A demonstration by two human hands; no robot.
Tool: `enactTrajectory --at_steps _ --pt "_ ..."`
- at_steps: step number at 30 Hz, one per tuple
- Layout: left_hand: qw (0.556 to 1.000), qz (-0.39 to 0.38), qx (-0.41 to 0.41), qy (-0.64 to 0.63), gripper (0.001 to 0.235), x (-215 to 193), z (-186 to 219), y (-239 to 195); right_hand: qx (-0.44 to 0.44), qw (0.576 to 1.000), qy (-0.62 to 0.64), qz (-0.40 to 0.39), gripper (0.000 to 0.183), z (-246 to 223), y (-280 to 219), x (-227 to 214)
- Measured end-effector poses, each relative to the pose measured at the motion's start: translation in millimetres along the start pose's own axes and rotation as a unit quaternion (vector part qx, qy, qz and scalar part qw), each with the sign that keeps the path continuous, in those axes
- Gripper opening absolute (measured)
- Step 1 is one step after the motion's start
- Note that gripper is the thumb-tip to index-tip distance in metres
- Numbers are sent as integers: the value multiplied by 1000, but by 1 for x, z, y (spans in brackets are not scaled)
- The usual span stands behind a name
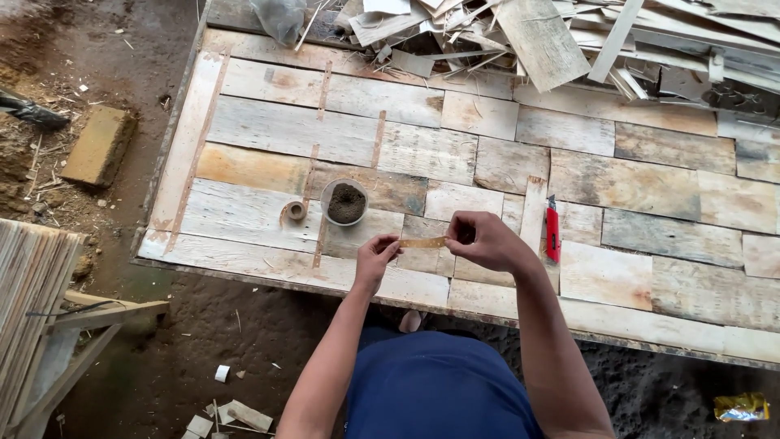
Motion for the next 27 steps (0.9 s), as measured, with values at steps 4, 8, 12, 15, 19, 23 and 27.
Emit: enactTrajectory --at_steps 4,8,12,15,19,23,27 --pt "999 31 19 -14 25 -5 4 -8 36 999 -30 17 16 4 5 -7" --pt "996 85 34 8 23 -24 -17 -6 49 996 -69 39 19 29 22 -12" --pt "990 138 34 3 26 -33 -29 -7 74 992 -90 47 22 46 44 -10" --pt "986 165 10 0 21 -39 -43 -9 75 990 -105 62 21 70 67 -7" --pt "981 193 -25 22 17 -42 -54 -20 82 987 -116 68 19 99 96 1" --pt "966 227 -107 56 15 -44 -72 -22 76 988 -117 58 26 118 122 11" --pt "955 250 -151 49 10 -42 -92 -22 59 990 -122 36 33 132 144 26"
Point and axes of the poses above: each hand's wrist, its own y-axis towards the middle knuckle, its own x-axis out of the palm, z = x × y, the point moved 2 cm from there along y, towards the middle knuckle, and after that the axes turned 5 degrees about -x, right-handed, at the moved point
